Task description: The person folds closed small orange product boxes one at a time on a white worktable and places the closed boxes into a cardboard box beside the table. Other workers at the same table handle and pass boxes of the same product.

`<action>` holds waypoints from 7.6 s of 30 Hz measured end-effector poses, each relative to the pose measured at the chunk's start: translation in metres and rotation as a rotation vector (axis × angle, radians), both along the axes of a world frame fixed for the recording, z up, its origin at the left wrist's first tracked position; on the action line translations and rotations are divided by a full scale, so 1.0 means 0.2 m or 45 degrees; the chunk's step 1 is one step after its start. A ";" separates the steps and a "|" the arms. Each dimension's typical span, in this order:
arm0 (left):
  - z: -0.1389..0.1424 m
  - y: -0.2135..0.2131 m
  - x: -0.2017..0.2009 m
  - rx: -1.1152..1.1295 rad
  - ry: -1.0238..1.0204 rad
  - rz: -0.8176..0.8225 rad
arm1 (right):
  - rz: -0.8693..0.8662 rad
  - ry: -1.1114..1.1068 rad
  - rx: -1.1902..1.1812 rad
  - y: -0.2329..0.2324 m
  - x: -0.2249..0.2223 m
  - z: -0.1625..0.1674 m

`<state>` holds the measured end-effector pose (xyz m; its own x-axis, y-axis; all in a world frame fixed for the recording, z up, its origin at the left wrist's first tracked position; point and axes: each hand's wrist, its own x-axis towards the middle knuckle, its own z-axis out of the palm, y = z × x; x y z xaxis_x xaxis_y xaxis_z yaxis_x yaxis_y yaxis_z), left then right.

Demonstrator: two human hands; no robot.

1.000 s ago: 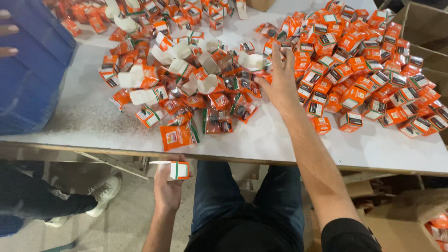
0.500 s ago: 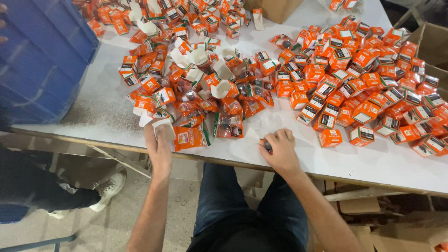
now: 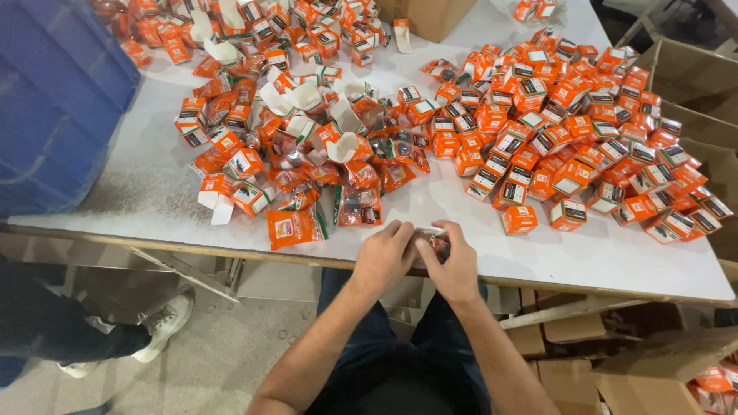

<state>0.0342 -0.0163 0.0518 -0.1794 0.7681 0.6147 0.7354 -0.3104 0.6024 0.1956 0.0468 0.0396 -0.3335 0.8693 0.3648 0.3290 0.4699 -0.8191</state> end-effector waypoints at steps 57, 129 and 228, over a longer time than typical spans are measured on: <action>-0.13 0.00 0.00 0.112 -0.159 -0.079 | 0.211 -0.639 0.932 0.00 0.06 0.14; -0.13 -0.38 -0.52 -0.122 -0.035 0.128 | 0.766 -0.362 0.902 -0.07 -0.38 0.00; -0.10 0.01 0.01 -0.038 -0.168 -0.401 | 0.062 -0.361 0.864 0.09 0.03 0.06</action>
<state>0.0364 -0.0142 0.0312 -0.0069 0.8155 0.5787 0.5213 -0.4909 0.6981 0.2009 0.0648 0.0518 -0.5275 0.4646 0.7113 0.4504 0.8628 -0.2295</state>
